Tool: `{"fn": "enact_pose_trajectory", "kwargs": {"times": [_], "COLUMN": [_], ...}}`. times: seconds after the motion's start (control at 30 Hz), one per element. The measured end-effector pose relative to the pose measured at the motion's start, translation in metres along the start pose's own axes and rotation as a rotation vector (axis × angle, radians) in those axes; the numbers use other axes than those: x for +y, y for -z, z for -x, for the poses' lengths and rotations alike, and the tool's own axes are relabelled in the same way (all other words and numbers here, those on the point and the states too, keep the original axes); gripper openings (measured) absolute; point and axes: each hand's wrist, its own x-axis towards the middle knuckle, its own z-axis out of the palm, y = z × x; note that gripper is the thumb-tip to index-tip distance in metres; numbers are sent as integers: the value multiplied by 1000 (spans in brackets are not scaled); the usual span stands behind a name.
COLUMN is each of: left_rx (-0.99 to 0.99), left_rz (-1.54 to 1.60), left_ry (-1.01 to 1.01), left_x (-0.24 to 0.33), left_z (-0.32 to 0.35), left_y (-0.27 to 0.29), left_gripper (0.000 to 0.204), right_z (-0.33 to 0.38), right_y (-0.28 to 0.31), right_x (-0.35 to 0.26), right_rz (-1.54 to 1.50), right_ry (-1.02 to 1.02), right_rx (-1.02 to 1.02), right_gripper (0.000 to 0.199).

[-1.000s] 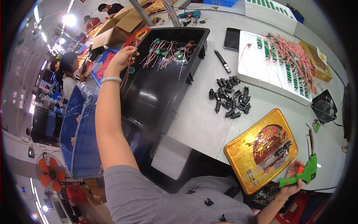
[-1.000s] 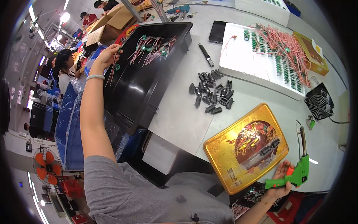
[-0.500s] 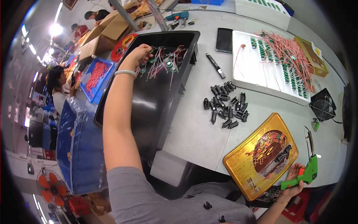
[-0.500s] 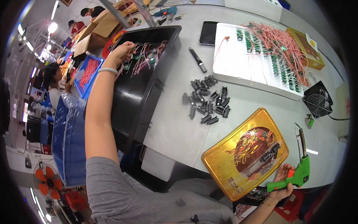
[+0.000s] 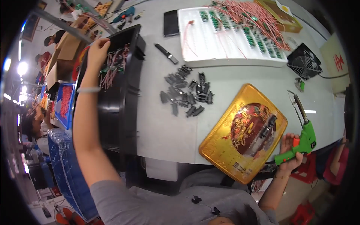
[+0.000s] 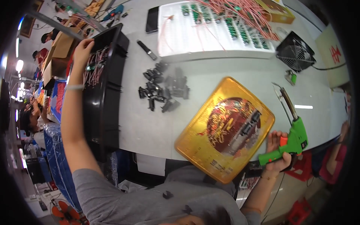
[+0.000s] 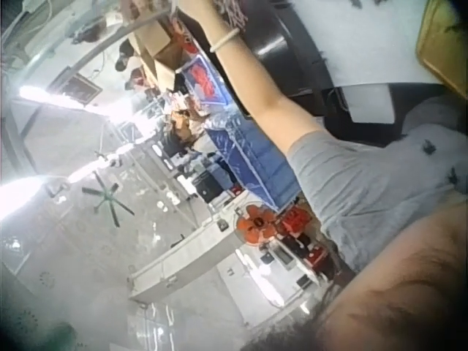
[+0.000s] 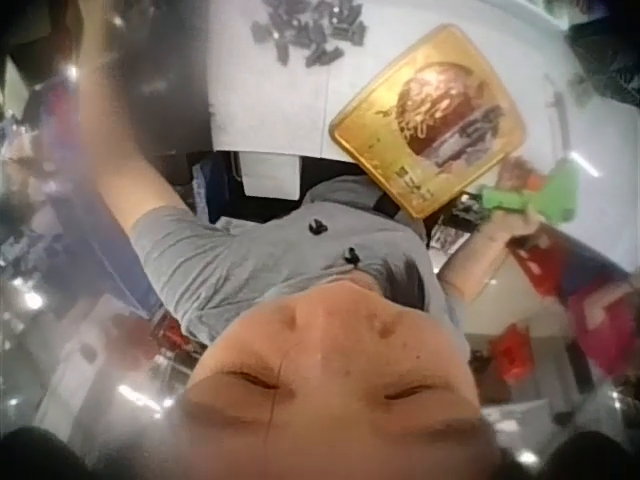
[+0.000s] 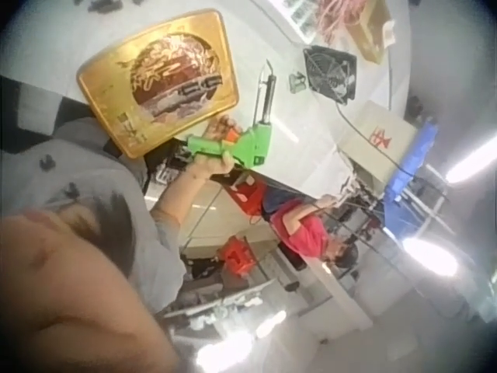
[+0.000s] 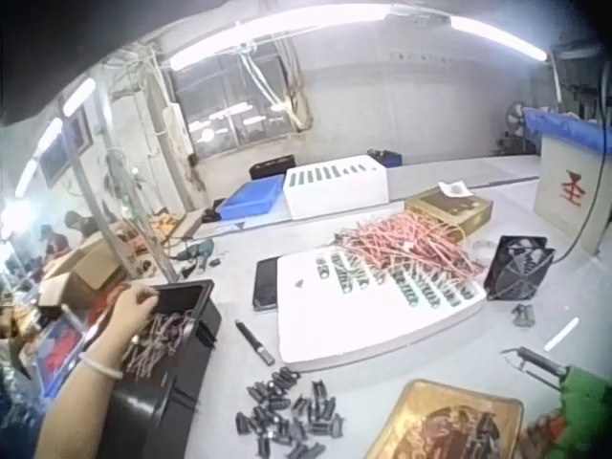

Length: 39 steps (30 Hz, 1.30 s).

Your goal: The person solders wires and connectors onto small circuit boards using a soldering iron gun.

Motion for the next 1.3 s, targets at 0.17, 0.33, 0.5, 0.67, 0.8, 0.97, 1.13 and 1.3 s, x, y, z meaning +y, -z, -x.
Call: {"fn": "enact_pose_trajectory", "kwargs": {"times": [0.17,0.33,0.5,0.67,0.8,0.97,1.13,1.3], "left_rx": [-175,-575,-617,-619,-532,-467,-41,50], "left_rz": [81,111,359,365,344,266,25,-81], "left_ry": [-362,-524,-238,-157,-282,-437,-677,-100], "left_x": [179,240,255,259,256,252,285,218], "left_z": [144,268,324,321,314,290,197,32], "left_y": [40,28,-23,-44,-67,-76,-70,-109], "left_gripper": [11,27,65,60,50,47,25,18], "right_z": [-8,-33,-41,-21,-11,-5,-3,-3], "right_y": [1,-20,-14,3,-5,-16,-5,-8], "right_x": [-4,0,-12,-21,-11,-11,-13,-13], "right_rz": [101,172,97,94,95,-6,-107,-186], "right_ry": [78,126,81,-40,47,66,49,60], "right_rx": [-48,-26,-64,-107,-63,26,56,71], "right_gripper": [61,65,68,78,81,53,59,52]}}
